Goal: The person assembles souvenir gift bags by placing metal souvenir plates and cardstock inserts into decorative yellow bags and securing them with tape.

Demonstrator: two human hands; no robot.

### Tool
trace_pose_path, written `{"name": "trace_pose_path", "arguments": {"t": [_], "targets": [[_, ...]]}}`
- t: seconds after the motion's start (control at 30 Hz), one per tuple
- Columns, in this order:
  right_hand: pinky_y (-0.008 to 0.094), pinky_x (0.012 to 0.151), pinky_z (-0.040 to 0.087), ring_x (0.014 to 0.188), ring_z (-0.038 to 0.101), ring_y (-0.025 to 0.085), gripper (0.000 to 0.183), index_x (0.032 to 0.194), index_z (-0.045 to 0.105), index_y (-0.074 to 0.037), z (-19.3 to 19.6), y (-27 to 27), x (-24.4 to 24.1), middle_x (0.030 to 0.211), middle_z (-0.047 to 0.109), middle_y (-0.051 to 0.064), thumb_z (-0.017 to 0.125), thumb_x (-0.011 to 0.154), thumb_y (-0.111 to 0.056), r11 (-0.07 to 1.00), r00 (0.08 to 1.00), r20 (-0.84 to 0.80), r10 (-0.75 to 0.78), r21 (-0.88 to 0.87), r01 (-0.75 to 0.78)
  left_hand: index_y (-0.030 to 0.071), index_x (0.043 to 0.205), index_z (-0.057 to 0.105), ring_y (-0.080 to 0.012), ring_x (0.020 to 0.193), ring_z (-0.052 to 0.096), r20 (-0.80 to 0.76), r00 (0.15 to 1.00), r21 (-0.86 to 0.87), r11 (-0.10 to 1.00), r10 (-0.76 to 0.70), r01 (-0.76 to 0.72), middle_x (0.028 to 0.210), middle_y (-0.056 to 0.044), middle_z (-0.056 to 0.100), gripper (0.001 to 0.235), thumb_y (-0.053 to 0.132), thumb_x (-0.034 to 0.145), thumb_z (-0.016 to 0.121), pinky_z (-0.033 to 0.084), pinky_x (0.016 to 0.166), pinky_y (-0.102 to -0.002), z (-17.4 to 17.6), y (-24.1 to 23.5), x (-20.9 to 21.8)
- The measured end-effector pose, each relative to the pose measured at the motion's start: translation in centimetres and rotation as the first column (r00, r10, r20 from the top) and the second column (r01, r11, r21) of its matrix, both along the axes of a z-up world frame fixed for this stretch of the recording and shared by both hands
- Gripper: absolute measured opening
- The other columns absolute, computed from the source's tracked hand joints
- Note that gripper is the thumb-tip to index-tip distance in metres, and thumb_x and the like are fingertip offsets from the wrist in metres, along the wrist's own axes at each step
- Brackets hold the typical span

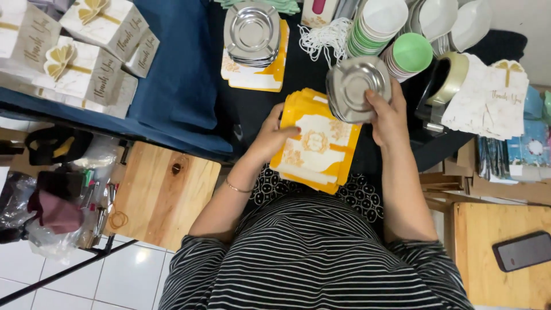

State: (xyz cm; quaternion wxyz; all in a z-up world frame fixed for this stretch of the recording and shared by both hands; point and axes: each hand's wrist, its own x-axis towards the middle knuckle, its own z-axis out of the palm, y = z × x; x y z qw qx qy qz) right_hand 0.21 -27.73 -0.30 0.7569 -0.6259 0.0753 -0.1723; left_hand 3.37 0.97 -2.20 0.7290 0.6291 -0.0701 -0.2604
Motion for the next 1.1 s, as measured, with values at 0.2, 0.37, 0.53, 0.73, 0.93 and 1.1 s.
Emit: {"name": "trace_pose_path", "arguments": {"t": [0.2, 0.37, 0.53, 0.73, 0.93, 1.1], "targets": [[0.031, 0.048, 0.061, 0.09, 0.072, 0.021, 0.06, 0.147, 0.047, -0.02, 2.4, 5.4, 7.1, 0.118, 0.067, 0.006, 0.068, 0.091, -0.024, 1.0, 0.952, -0.307, 0.007, -0.001, -0.008, 0.012, 0.149, 0.04, -0.0246, 0.1, 0.071, -0.175, 0.984, 0.008, 1.0, 0.026, -0.025, 0.118, -0.013, 0.068, 0.072, 0.009, 0.082, 0.068, 0.059, 0.081, -0.037, 3.5, 0.0, -1.4], [0.031, 0.068, 0.07, 0.092, 0.067, 0.019, 0.057, 0.152, 0.043, -0.008, 1.2, 5.5, 8.2, 0.107, 0.059, 0.009, 0.063, 0.101, -0.025, 0.986, 0.969, -0.212, 0.128, -0.078, -0.148, 0.013, 0.149, 0.037, -0.0253, 0.094, 0.073, -0.198, 0.98, -0.02, 1.0, 0.004, -0.008, 0.117, -0.015, 0.069, 0.07, 0.009, 0.086, 0.067, 0.059, 0.077, -0.037, 3.0, 0.3, -1.4], [0.03, 0.082, 0.059, 0.093, 0.07, 0.017, 0.052, 0.151, 0.047, -0.006, 0.6, 3.0, 1.4, 0.127, 0.067, 0.016, 0.061, 0.1, -0.007, 0.855, 0.999, -0.036, 0.027, -0.518, -0.042, 0.015, 0.148, 0.037, -0.0256, 0.086, 0.073, -0.22, 0.975, -0.061, 0.998, 0.02, -0.034, 0.114, -0.016, 0.07, 0.069, 0.006, 0.086, 0.068, 0.061, 0.071, -0.037, 1.2, 0.4, -2.6], [0.051, 0.087, 0.059, 0.109, 0.064, 0.041, 0.052, 0.152, 0.042, 0.01, -1.1, -0.5, -7.1, 0.133, 0.055, 0.031, 0.064, 0.107, -0.007, 0.841, 0.988, 0.152, -0.016, -0.533, 0.096, 0.009, 0.155, 0.031, -0.0292, 0.112, 0.066, 0.016, 0.993, -0.302, 0.948, 0.113, -0.103, 0.13, -0.023, 0.062, 0.065, 0.005, 0.099, 0.064, 0.058, 0.095, -0.048, 1.4, -1.6, -3.4], [0.046, 0.093, 0.056, 0.11, 0.064, 0.029, 0.077, 0.148, 0.047, 0.006, 3.7, 1.7, -9.5, 0.124, 0.06, 0.024, 0.086, 0.082, 0.0, 0.864, 0.984, 0.175, -0.038, -0.489, 0.12, 0.018, 0.156, 0.038, -0.012, 0.125, 0.056, 0.234, 0.959, -0.392, 0.918, 0.162, -0.06, 0.142, -0.007, 0.06, 0.075, 0.006, 0.093, 0.078, 0.054, 0.103, -0.041, 2.1, -5.0, -4.2], [0.056, 0.092, 0.054, 0.112, 0.067, 0.043, 0.087, 0.147, 0.041, 0.005, 5.0, 5.1, -8.1, 0.118, 0.065, 0.031, 0.093, 0.078, -0.005, 0.815, 0.995, 0.1, -0.027, -0.574, 0.08, 0.012, 0.14, 0.052, -0.0137, 0.104, 0.067, 0.133, 0.918, -0.373, 0.877, 0.373, -0.302, 0.124, -0.007, 0.069, 0.074, 0.012, 0.079, 0.093, 0.063, 0.082, -0.035, 0.6, -7.1, -3.2]]}}
